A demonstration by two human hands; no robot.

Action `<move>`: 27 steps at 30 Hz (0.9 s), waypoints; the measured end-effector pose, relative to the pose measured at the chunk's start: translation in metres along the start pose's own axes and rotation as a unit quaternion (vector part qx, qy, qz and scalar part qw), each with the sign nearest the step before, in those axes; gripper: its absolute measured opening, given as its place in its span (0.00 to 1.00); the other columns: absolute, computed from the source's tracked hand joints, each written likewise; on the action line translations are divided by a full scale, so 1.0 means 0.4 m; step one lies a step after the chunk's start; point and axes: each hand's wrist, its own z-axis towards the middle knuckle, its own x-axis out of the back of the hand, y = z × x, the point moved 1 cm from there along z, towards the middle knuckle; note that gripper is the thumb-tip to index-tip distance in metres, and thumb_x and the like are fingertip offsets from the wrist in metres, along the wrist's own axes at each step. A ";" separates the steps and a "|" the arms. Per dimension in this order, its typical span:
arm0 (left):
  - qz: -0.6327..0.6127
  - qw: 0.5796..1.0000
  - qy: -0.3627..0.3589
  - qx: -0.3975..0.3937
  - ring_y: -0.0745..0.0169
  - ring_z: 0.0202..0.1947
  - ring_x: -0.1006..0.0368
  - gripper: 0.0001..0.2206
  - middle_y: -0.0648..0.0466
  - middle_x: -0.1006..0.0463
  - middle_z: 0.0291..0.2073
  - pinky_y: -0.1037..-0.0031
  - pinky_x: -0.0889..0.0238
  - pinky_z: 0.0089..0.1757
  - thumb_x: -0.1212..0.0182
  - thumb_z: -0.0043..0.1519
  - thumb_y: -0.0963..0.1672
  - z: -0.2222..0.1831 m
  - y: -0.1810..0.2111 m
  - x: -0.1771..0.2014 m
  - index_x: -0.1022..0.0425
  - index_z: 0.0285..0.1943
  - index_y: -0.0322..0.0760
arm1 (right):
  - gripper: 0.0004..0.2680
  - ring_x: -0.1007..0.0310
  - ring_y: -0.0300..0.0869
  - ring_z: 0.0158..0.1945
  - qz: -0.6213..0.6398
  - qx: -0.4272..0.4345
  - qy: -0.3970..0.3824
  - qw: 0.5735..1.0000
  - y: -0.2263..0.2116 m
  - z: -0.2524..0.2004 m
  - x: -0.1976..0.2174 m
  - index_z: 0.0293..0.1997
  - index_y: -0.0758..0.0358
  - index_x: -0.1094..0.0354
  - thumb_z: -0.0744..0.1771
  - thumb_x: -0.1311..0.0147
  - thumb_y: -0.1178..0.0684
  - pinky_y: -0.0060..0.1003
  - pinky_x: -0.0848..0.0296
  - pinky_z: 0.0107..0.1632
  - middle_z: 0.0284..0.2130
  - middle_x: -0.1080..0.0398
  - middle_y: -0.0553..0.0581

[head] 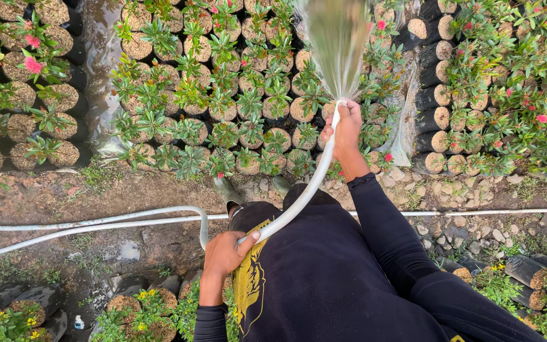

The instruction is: The person holds a white hose and waters rows of potted plants in a nursery. The person moves along the rows, directing the water spray onto the plants and the ground between them.

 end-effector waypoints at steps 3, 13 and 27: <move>-0.001 1.000 0.004 0.006 0.42 0.33 0.20 0.32 0.44 0.19 0.22 0.58 0.31 0.40 0.52 0.57 0.66 -0.007 -0.004 -0.001 0.13 0.38 0.44 | 0.04 0.43 0.38 0.16 0.002 -0.004 -0.012 1.000 0.005 -0.001 -0.024 0.50 0.54 0.43 0.72 0.59 0.51 0.36 0.41 0.17 0.23 0.37 0.56; -0.012 0.999 0.038 0.025 0.40 0.32 0.21 0.34 0.43 0.21 0.20 0.56 0.32 0.39 0.56 0.58 0.66 -0.011 0.006 0.018 0.13 0.36 0.42 | 0.04 0.42 0.39 0.17 0.024 0.026 -0.045 0.998 -0.022 0.031 -0.103 0.51 0.54 0.43 0.72 0.59 0.52 0.37 0.40 0.18 0.24 0.36 0.56; -0.018 0.999 0.035 0.031 0.42 0.32 0.20 0.34 0.44 0.20 0.21 0.57 0.31 0.39 0.55 0.57 0.66 -0.032 -0.010 0.021 0.13 0.35 0.42 | 0.04 0.42 0.38 0.17 -0.003 0.014 -0.060 0.998 0.014 0.015 -0.130 0.52 0.55 0.43 0.73 0.58 0.51 0.36 0.40 0.18 0.23 0.36 0.56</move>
